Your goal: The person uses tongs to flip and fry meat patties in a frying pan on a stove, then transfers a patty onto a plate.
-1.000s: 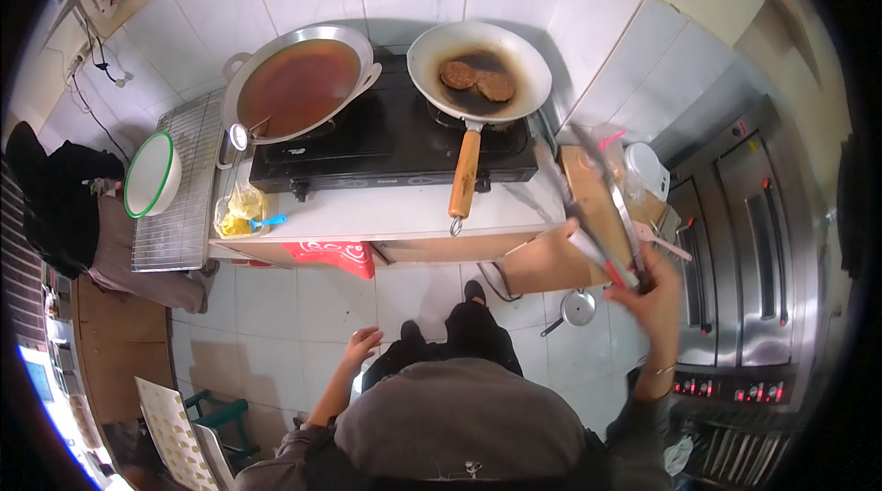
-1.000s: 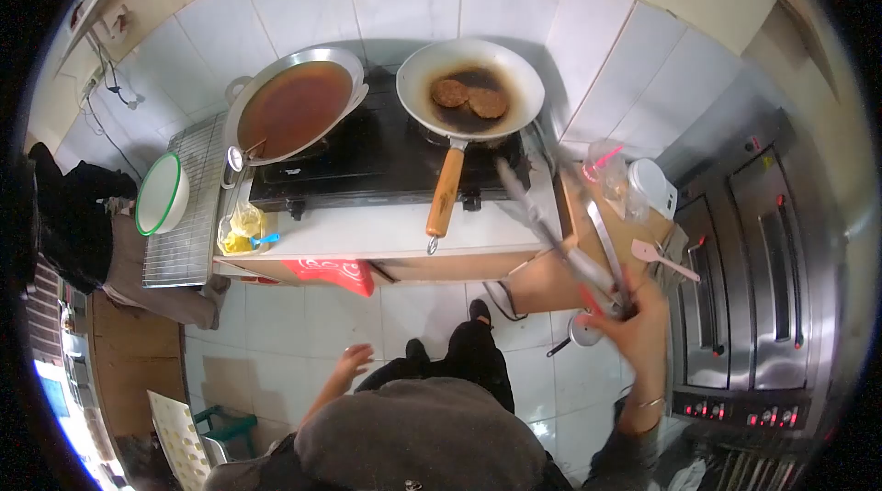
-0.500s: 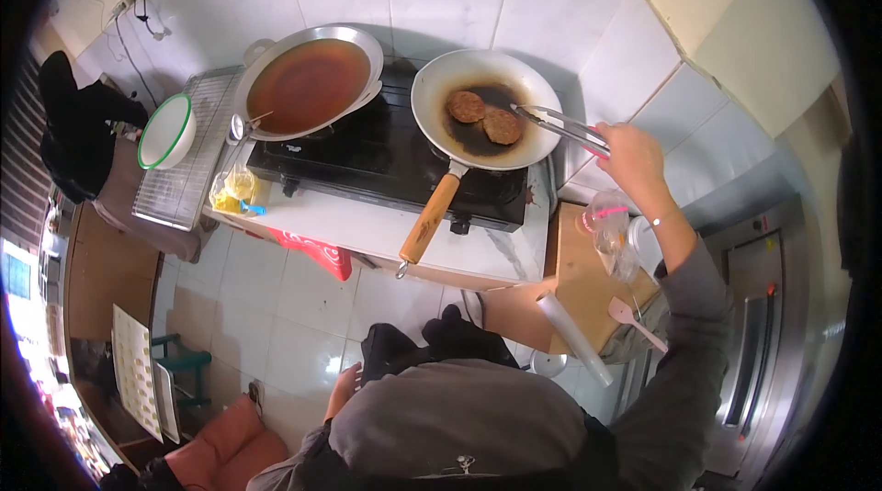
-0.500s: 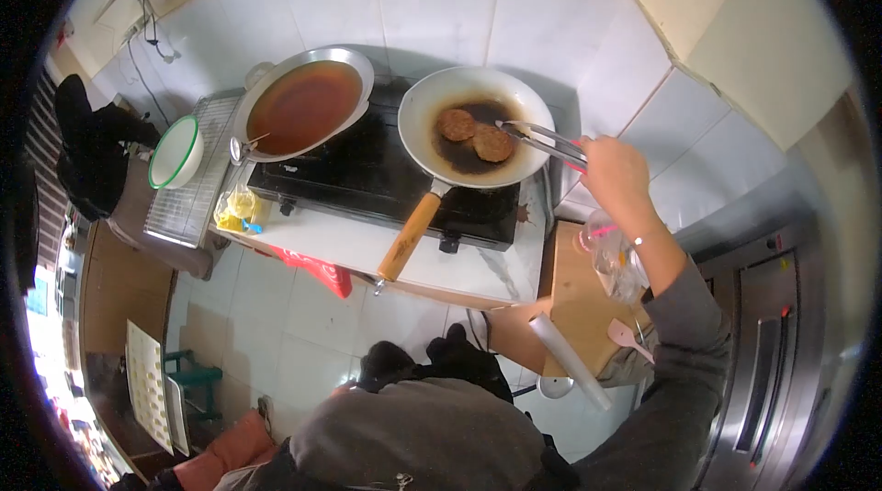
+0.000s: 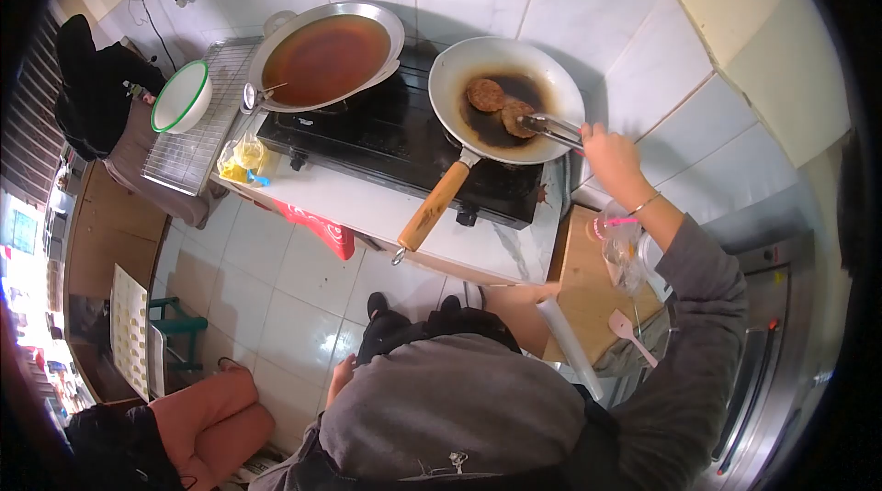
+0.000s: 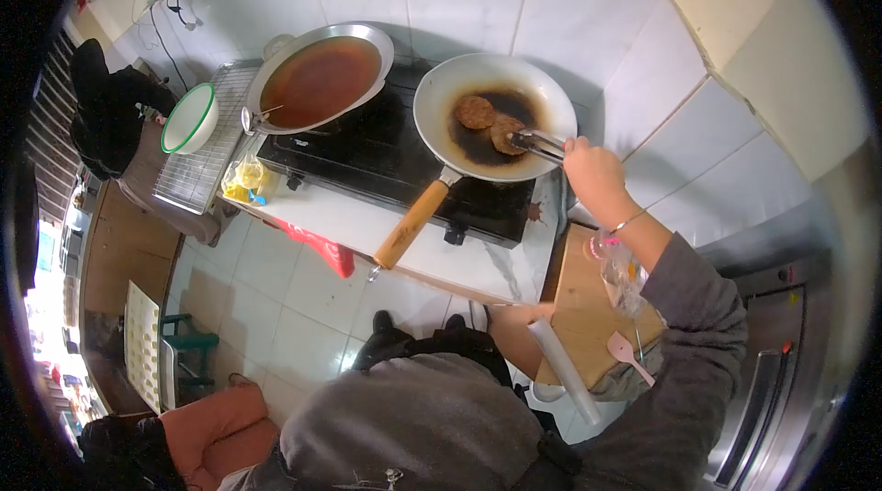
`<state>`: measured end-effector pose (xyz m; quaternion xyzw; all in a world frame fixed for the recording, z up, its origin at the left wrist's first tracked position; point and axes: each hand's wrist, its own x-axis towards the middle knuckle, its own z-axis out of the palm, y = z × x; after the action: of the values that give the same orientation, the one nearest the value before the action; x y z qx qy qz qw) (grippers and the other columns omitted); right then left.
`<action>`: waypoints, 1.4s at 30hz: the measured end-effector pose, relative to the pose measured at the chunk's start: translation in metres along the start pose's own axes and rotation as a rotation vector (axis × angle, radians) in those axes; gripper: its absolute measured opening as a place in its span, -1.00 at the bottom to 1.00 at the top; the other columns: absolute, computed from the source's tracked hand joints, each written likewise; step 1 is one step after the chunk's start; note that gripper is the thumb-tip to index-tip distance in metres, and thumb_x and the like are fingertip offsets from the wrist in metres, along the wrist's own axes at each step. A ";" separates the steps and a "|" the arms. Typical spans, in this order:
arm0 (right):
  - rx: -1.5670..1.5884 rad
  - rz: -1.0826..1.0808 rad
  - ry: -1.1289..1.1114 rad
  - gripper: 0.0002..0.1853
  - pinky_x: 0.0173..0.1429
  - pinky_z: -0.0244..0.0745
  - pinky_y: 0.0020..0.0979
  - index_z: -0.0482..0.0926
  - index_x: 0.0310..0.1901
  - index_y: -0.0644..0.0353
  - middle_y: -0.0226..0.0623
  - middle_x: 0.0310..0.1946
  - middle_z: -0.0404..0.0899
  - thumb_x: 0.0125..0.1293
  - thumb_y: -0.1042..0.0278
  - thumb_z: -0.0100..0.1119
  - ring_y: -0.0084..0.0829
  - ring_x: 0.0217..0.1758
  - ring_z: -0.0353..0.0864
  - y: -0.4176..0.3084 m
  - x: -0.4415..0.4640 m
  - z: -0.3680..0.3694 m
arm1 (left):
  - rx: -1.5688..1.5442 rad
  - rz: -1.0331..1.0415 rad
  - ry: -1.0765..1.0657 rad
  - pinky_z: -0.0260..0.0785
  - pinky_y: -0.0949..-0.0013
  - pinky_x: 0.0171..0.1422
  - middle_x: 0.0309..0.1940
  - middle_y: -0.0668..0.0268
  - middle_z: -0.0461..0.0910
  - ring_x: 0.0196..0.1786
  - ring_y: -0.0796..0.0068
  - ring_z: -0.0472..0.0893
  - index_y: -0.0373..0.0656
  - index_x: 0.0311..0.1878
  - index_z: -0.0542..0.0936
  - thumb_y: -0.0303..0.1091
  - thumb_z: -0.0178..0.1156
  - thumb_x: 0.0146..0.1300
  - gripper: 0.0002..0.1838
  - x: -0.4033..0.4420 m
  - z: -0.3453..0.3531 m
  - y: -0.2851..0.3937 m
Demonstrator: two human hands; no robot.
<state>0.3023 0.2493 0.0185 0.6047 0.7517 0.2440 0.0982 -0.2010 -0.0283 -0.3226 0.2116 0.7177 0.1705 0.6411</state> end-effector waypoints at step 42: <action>-0.015 -0.048 -0.045 -0.61 -0.52 0.40 -0.37 0.39 -0.05 0.22 -0.31 -0.52 0.42 -0.01 0.48 -0.01 -0.38 -0.55 0.48 0.000 -0.028 -0.001 | -0.004 0.026 0.047 0.34 0.37 -0.06 -0.23 0.20 0.52 -0.19 0.42 0.52 -0.25 -0.03 0.43 -0.31 0.06 0.09 -0.63 0.017 0.014 0.011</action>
<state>0.3088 0.2226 0.0158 0.5910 0.7619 0.2334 0.1253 -0.1879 -0.0099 -0.3331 0.2157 0.7295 0.1850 0.6222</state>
